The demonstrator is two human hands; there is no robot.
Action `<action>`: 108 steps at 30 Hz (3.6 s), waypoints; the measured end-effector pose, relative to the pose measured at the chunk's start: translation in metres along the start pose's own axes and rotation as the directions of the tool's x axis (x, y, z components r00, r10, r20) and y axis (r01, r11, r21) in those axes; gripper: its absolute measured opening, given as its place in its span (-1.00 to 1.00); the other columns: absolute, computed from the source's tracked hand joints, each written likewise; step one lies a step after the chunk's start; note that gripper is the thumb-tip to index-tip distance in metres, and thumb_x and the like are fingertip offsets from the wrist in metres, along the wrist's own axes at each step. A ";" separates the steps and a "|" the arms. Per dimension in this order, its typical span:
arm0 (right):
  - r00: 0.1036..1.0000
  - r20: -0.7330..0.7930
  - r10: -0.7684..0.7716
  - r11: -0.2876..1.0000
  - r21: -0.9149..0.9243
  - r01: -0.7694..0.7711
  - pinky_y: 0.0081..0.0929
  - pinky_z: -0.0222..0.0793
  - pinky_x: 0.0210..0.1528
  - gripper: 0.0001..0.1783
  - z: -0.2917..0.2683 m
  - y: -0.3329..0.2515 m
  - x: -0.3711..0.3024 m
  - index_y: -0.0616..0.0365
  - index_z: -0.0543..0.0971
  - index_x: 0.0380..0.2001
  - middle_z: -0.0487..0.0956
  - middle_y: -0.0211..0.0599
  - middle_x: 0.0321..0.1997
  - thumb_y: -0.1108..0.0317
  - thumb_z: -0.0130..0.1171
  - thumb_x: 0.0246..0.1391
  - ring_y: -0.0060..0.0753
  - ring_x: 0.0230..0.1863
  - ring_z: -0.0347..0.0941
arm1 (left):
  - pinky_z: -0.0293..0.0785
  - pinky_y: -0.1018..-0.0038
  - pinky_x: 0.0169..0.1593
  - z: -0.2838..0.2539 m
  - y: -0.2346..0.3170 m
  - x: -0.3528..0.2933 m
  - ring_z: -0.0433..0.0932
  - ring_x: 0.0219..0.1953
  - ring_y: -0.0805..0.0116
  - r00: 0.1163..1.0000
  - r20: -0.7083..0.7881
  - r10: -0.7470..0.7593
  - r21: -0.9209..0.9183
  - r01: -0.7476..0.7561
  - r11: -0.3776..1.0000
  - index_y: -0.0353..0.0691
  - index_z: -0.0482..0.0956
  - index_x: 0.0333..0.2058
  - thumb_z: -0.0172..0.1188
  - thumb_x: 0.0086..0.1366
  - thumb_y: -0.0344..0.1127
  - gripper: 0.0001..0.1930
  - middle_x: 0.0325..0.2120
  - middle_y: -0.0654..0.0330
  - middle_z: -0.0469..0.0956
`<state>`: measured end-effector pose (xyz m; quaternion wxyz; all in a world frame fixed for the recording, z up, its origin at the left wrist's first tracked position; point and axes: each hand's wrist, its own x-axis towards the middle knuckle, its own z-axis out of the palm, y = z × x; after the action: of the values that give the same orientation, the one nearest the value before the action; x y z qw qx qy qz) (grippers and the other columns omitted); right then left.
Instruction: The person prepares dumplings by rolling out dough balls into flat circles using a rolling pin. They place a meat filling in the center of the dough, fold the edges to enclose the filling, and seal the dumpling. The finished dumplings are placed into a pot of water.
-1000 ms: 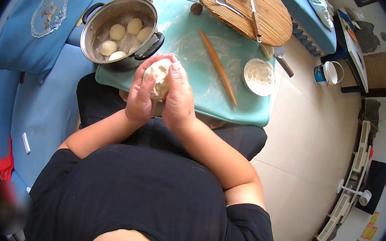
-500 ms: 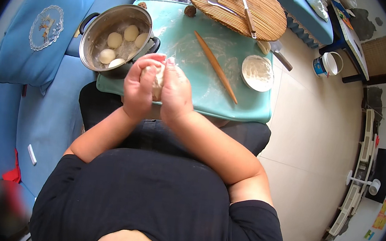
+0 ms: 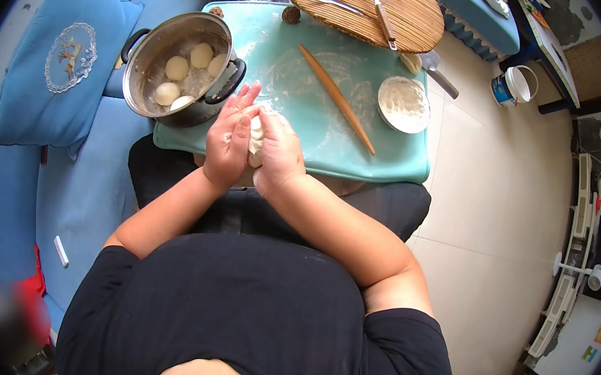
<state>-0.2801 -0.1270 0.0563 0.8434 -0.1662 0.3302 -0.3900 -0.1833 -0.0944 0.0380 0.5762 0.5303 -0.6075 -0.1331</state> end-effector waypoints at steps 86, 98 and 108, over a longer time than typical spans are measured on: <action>0.881 0.161 -0.445 0.815 -0.336 0.472 -0.37 0.14 0.23 -0.56 -0.004 -0.006 0.005 0.35 0.40 -0.02 0.38 -0.10 0.12 0.17 -0.15 0.26 -0.31 0.11 0.29 | 0.33 0.33 0.11 0.021 0.012 0.017 0.44 -0.03 0.28 0.522 0.326 -0.789 -0.909 0.403 -0.109 -0.11 0.36 -0.07 -0.20 0.39 0.02 -0.63 -0.11 0.16 0.46; 0.958 0.179 -0.223 0.828 -0.484 0.283 -0.50 0.30 0.07 -0.66 -0.007 -0.041 0.017 0.34 0.48 -0.12 0.50 -0.15 -0.03 0.28 -0.11 0.23 -0.38 -0.03 0.40 | 0.55 0.17 -0.12 0.015 0.021 0.018 0.49 -0.06 0.20 0.480 0.409 -0.776 -0.741 0.671 0.025 -0.21 0.26 0.05 -0.27 0.43 -0.07 -0.60 -0.05 0.07 0.38; 0.943 0.008 -0.333 0.934 -0.135 0.330 -0.42 0.37 -0.01 -0.60 0.001 -0.014 0.016 0.27 0.42 -0.14 0.51 -0.15 -0.15 0.12 -0.18 0.24 -0.32 -0.12 0.45 | 0.28 0.41 0.14 0.039 0.022 0.002 0.39 0.03 0.31 0.825 -0.017 -0.565 -0.716 0.385 0.582 -0.27 0.26 0.10 -0.22 0.43 -0.15 -0.61 0.02 0.09 0.38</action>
<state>-0.2795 -0.1483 0.0574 0.7499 -0.2730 0.3293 -0.5046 -0.2262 -0.1042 0.0443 0.7418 0.4346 -0.2727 -0.4319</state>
